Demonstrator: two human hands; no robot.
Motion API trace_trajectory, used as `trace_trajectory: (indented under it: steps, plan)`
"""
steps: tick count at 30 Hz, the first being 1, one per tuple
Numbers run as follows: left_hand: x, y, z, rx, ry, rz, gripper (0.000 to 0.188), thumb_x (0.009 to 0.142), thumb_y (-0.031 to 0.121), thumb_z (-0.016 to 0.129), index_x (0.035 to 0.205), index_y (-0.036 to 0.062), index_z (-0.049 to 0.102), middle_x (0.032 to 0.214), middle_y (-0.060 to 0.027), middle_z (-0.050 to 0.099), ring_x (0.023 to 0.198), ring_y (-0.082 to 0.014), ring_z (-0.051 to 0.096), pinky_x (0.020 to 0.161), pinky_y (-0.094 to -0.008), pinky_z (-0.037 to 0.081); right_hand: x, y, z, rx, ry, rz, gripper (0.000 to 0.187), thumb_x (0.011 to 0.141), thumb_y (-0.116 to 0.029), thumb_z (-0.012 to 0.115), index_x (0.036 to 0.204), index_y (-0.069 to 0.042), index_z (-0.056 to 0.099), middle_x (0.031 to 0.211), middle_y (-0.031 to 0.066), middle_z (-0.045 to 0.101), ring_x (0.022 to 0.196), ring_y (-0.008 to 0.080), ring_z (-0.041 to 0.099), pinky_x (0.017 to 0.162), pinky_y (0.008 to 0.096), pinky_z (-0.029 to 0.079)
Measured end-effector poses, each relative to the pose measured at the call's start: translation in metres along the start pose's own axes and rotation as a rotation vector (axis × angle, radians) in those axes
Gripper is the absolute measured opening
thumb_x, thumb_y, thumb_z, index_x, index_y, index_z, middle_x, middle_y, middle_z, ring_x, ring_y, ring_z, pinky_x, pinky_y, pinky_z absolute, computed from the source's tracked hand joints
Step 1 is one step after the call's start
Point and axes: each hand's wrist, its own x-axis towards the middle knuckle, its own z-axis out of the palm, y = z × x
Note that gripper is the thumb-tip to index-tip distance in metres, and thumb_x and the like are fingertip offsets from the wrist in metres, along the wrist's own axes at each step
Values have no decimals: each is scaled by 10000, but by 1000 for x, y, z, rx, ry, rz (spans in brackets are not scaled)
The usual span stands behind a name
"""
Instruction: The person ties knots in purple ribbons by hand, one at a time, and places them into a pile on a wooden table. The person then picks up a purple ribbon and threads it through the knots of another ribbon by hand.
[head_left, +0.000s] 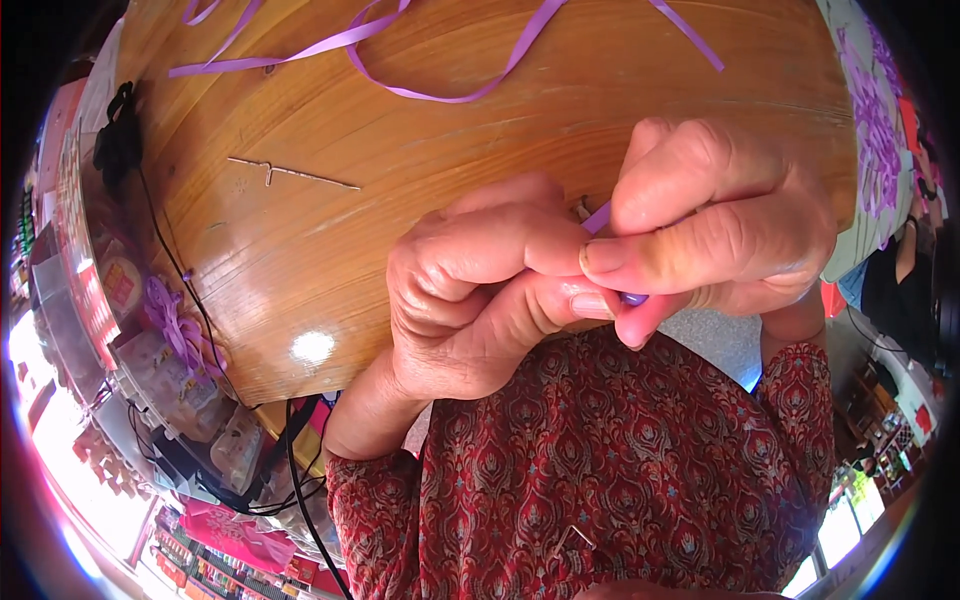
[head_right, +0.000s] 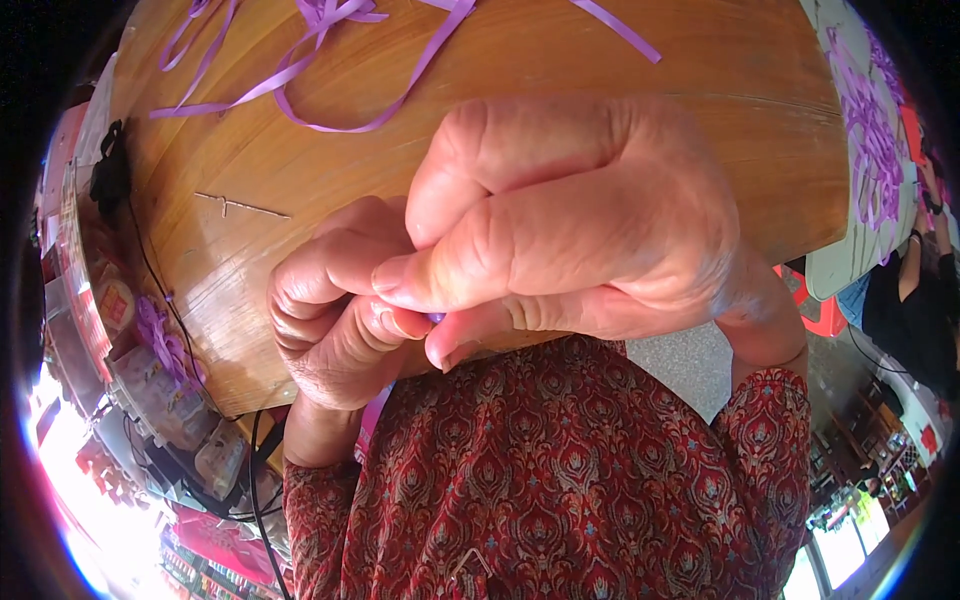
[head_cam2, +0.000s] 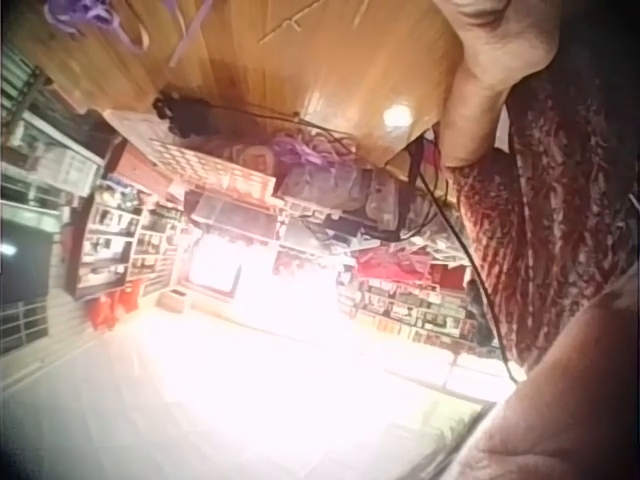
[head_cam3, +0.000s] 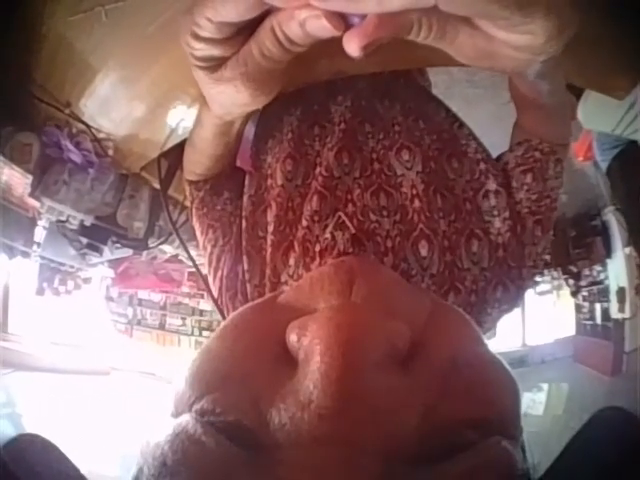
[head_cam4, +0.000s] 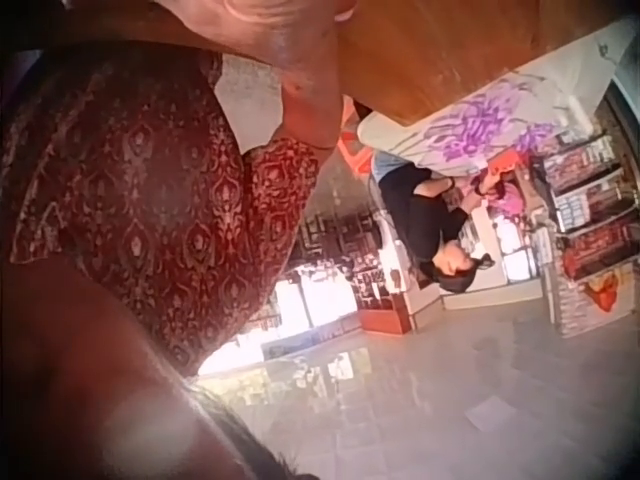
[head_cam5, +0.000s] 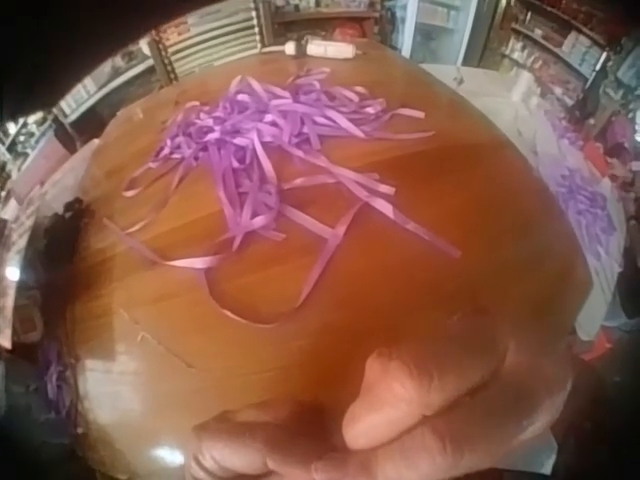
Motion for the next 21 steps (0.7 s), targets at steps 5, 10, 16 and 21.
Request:
trace_trajectory:
  steps: [5, 10, 16, 21]
  plan:
    - [-2, -2, 0, -19, 26, -9, 84, 766, 30, 711, 830, 14, 659, 721, -50, 595, 620, -128, 537, 564, -246, 413, -4, 1, 9, -98, 89, -39, 292, 635, -18, 780, 882, 77, 656, 843, 119, 587, 634, 150, 568, 528, 213, 439]
    - [-2, -1, 0, 16, -19, 12, 83, 761, 21, 712, 822, 12, 656, 710, -51, 592, 611, -130, 534, 561, -248, 414, -8, 1, 16, -65, 140, -14, 274, 646, -37, 777, 874, 56, 658, 846, 113, 599, 623, 151, 558, 529, 220, 438]
    - [-1, 2, 0, 80, -22, -3, 62, 774, 3, 696, 819, 9, 654, 702, -52, 590, 616, -127, 544, 566, -246, 425, -17, 8, 22, 51, 177, 31, 271, 696, -70, 753, 913, 52, 646, 809, 101, 611, 616, 144, 549, 525, 230, 432]
    - [-3, -2, 10, -4, 129, -48, 74, 820, 25, 662, 888, -1, 646, 754, -55, 596, 674, -124, 552, 615, -236, 429, -12, 9, 3, -131, 65, 28, 383, 747, -198, 732, 994, 75, 629, 794, 96, 601, 614, 128, 533, 509, 246, 406]
